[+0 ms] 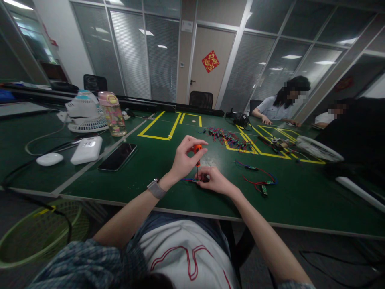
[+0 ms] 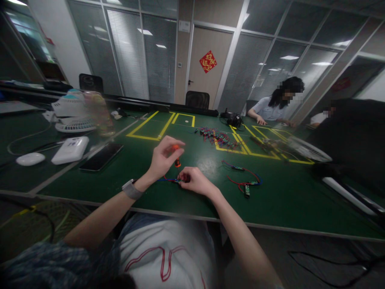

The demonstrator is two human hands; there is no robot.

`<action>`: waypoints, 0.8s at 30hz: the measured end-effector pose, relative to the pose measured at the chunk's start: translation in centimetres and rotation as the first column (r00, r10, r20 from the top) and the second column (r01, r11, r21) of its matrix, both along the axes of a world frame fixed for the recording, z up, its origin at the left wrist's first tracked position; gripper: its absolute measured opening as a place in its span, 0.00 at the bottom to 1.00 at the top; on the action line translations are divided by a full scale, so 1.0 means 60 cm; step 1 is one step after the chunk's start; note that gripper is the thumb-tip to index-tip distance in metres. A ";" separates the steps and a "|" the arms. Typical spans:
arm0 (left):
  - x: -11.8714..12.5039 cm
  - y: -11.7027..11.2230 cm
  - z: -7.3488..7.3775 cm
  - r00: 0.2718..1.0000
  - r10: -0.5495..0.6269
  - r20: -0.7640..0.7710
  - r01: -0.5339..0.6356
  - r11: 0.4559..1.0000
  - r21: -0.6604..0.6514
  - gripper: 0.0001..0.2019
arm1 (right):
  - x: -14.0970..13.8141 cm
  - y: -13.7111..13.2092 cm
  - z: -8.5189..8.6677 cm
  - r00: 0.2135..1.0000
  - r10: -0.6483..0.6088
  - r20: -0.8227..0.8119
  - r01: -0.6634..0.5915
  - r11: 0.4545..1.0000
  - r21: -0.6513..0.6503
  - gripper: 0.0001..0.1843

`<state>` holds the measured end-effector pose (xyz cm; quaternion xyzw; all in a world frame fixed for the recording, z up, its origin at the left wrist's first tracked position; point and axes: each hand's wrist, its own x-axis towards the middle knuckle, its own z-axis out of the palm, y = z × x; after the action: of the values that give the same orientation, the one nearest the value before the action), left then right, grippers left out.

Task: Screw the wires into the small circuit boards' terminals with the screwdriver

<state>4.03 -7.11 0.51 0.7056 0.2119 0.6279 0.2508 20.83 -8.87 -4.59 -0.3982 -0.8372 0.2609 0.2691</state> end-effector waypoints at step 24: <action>-0.005 -0.005 0.006 0.993 -0.108 -0.040 0.106 0.993 -0.046 0.12 | 0.001 0.001 -0.001 1.000 0.005 -0.002 -0.005 1.000 -0.004 0.05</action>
<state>3.72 -7.39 0.86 0.7236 0.1926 0.5936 0.2949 20.88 -8.81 -4.62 -0.3964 -0.8374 0.2638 0.2683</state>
